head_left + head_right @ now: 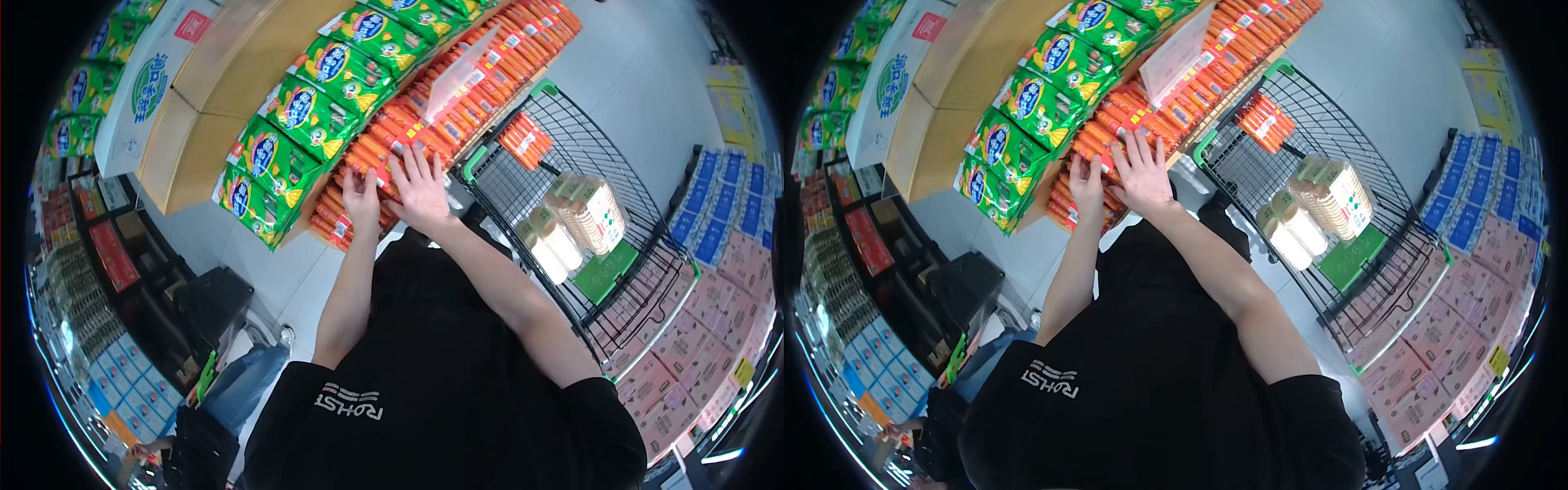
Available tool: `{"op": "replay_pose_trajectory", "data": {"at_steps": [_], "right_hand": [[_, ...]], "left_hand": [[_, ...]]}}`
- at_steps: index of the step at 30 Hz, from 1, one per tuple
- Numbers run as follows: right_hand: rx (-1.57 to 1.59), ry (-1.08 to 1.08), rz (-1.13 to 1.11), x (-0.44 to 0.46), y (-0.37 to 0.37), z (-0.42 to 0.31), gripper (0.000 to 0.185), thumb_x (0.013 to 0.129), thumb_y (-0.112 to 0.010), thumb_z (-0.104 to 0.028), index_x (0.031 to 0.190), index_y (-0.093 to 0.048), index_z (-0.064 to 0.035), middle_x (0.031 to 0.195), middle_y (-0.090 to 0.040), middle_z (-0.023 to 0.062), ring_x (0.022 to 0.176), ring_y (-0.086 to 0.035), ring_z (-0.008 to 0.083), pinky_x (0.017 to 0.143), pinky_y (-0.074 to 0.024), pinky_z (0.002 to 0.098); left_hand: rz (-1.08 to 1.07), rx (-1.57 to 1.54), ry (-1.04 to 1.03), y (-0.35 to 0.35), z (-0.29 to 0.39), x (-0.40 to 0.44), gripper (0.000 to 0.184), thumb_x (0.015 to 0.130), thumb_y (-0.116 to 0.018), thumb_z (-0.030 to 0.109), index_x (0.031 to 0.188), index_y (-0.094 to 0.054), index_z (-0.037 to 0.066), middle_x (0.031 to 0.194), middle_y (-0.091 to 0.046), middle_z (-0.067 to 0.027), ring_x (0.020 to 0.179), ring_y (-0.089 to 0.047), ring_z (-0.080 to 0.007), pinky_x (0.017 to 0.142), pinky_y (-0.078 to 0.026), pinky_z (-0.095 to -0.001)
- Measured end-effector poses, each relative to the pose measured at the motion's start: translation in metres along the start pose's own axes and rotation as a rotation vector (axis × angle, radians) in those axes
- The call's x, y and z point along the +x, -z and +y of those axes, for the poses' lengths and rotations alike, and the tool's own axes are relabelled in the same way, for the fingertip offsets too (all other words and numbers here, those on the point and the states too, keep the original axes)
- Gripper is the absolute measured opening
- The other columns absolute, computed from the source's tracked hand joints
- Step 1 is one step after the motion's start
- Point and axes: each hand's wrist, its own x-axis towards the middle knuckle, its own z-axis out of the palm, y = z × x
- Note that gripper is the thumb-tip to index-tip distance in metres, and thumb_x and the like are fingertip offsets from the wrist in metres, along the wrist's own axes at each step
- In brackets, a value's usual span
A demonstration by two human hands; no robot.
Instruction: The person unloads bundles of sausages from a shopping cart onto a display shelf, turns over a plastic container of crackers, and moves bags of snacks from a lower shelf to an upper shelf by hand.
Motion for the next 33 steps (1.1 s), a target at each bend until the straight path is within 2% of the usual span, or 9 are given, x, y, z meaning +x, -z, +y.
{"op": "replay_pose_trajectory", "data": {"at_steps": [8,17,18,19,20,23,24,30,33], "right_hand": [[0.175,-0.114,0.07,-0.056,0.022,0.024,0.06,0.079,-0.063,-0.03,0.128,-0.042,-0.0031,0.136,-0.034,0.0221,0.132,-0.026,0.036,0.107,-0.0195,0.0529],[0.214,-0.707,0.342,-0.172,0.031,0.121,0.028,0.083,-0.059,-0.02,0.102,-0.059,-0.0002,0.104,-0.061,0.0162,0.099,-0.056,0.0325,0.091,-0.0419,0.0398],[0.214,-0.806,0.296,-0.185,0.03,0.131,0.029,0.084,-0.059,-0.021,0.103,-0.059,-0.0003,0.103,-0.061,0.0163,0.098,-0.056,0.0326,0.091,-0.042,0.0393],[0.216,-0.903,0.248,-0.198,0.028,0.141,0.029,0.084,-0.058,-0.022,0.104,-0.059,-0.0004,0.101,-0.062,0.0163,0.097,-0.057,0.0326,0.09,-0.0422,0.0389],[0.198,-0.963,0.161,-0.214,0.018,0.152,0.04,0.087,-0.054,-0.036,0.107,-0.059,-0.0025,0.103,-0.062,0.0164,0.101,-0.056,0.0326,0.089,-0.0434,0.0399],[0.355,-1.058,-0.363,-0.231,0.049,0.157,0.055,0.085,-0.048,-0.052,0.111,-0.058,-0.0054,0.107,-0.06,0.0188,0.1,-0.057,0.0359,0.085,-0.0457,0.0429],[0.312,-0.893,-0.394,-0.245,0.048,0.164,0.066,0.082,-0.043,-0.064,0.116,-0.055,-0.0084,0.11,-0.06,0.0175,0.098,-0.058,0.0367,0.085,-0.0463,0.0446],[0.096,-0.728,-0.411,-0.285,0.033,0.188,0.037,0.08,-0.058,-0.027,0.115,-0.057,-0.0162,0.1,-0.064,0.0066,0.081,-0.064,0.0267,0.068,-0.0531,0.0382],[0.119,-0.698,-0.436,-0.286,0.038,0.192,0.04,0.078,-0.055,-0.018,0.118,-0.056,-0.0183,0.096,-0.065,0.0047,0.078,-0.065,0.0231,0.065,-0.0526,0.0369]], "left_hand": [[0.028,0.211,0.041,0.006,0.015,-0.026,0.052,0.092,-0.053,0.027,0.131,-0.037,-0.003,0.115,-0.053,-0.0091,0.096,-0.053,-0.0145,0.072,-0.047,-0.0286],[-0.192,0.604,-0.289,-0.031,0.032,-0.068,0.025,0.092,-0.051,0.01,0.113,-0.053,-0.004,0.106,-0.06,-0.0103,0.096,-0.055,-0.014,0.083,-0.042,-0.026],[-0.22,0.573,-0.324,-0.046,0.031,-0.074,0.022,0.091,-0.053,0.011,0.109,-0.056,-0.001,0.09,-0.054,-0.004,0.07,-0.044,-0.0082,0.063,-0.038,-0.0226],[-0.271,0.594,-0.228,-0.055,0.025,-0.078,0.022,0.091,-0.054,0.013,0.108,-0.057,0.0,0.088,-0.055,-0.0029,0.071,-0.046,-0.0081,0.064,-0.039,-0.0222],[-0.361,0.576,-0.156,-0.067,0.018,-0.084,0.023,0.09,-0.056,0.014,0.108,-0.057,0.0,0.089,-0.056,-0.0038,0.072,-0.048,-0.0087,0.064,-0.041,-0.0224],[-0.72,0.721,-0.029,-0.092,-0.011,-0.091,0.029,0.088,-0.059,0.017,0.11,-0.057,-0.001,0.093,-0.058,-0.0085,0.074,-0.054,-0.0118,0.064,-0.046,-0.0235],[-0.77,0.822,0.016,-0.109,-0.006,-0.099,0.037,0.086,-0.061,0.021,0.114,-0.054,-0.003,0.101,-0.06,-0.0144,0.079,-0.059,-0.0153,0.067,-0.049,-0.0271],[-0.562,0.74,0.323,-0.131,-0.088,-0.095,0.078,0.086,-0.061,0.028,0.139,-0.015,-0.007,0.12,-0.052,-0.0222,0.105,-0.056,-0.0247,0.087,-0.044,-0.0324],[-0.546,0.551,0.34,-0.154,-0.095,-0.096,0.062,0.085,-0.06,0.018,0.131,-0.028,-0.01,0.107,-0.057,-0.0194,0.098,-0.057,-0.0208,0.085,-0.044,-0.0278]]}}
